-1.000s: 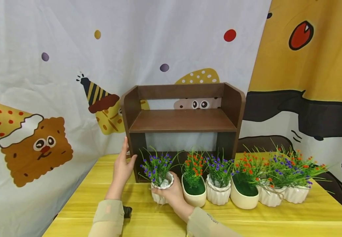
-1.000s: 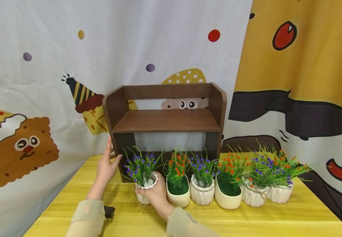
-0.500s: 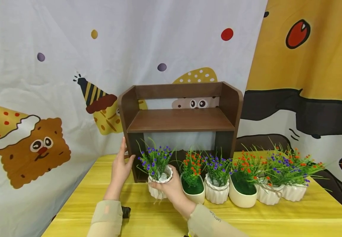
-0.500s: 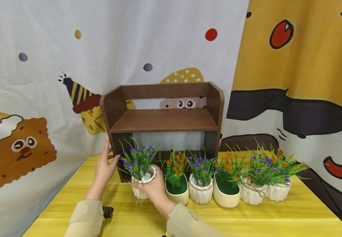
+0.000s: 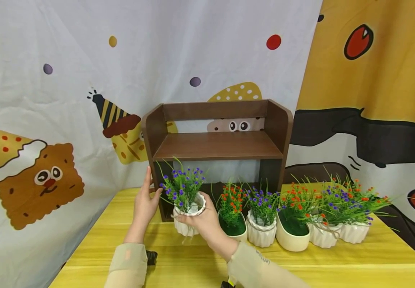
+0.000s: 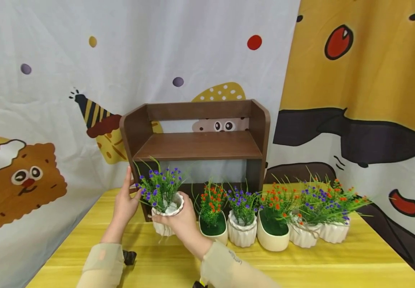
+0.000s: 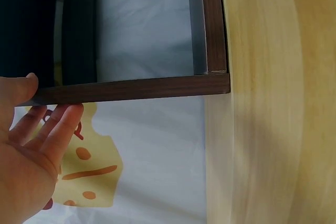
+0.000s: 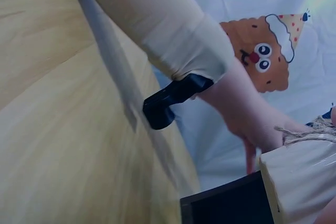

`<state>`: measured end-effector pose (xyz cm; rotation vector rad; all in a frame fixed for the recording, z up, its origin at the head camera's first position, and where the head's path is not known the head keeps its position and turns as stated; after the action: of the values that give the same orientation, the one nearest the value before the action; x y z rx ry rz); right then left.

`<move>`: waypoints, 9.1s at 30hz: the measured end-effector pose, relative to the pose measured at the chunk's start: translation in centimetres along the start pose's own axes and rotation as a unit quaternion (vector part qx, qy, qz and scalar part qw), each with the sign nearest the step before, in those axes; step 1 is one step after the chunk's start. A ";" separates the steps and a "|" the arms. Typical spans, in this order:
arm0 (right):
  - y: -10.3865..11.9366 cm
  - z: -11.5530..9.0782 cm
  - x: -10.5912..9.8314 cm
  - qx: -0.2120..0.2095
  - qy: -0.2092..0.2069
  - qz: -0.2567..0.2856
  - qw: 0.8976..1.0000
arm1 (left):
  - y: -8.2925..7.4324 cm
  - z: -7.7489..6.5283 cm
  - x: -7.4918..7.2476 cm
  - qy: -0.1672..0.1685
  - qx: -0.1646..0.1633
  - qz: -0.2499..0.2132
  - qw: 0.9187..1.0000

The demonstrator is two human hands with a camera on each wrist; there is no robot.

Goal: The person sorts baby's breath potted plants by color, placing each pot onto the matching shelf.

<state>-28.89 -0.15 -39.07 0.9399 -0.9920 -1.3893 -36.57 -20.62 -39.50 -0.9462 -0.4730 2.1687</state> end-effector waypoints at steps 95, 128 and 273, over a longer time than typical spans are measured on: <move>15.0 10.9 -0.5 -0.019 0.014 -0.020 1.000 | 0.2 0.0 -0.1 -0.009 0.018 0.005 1.000; 13.4 17.4 1.1 -0.003 0.030 -0.009 1.000 | -0.1 0.0 0.3 -0.019 0.021 0.002 1.000; 1.9 -7.1 -17.4 0.021 0.204 -0.229 0.952 | 0.1 0.1 0.0 -0.002 0.010 -0.004 1.000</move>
<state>-20.65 16.89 -39.60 1.4858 -0.5070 -1.4652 -36.67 -20.68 -39.50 -0.9276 -0.4554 2.1657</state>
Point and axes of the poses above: each hand's wrist, its own z-axis towards the middle knuckle, its own x-axis out of the palm, y = z × x, the point moved 2 cm from there along z, towards the middle knuckle, and after that the axes turned 2 degrees about z, right-handed, at the moved point
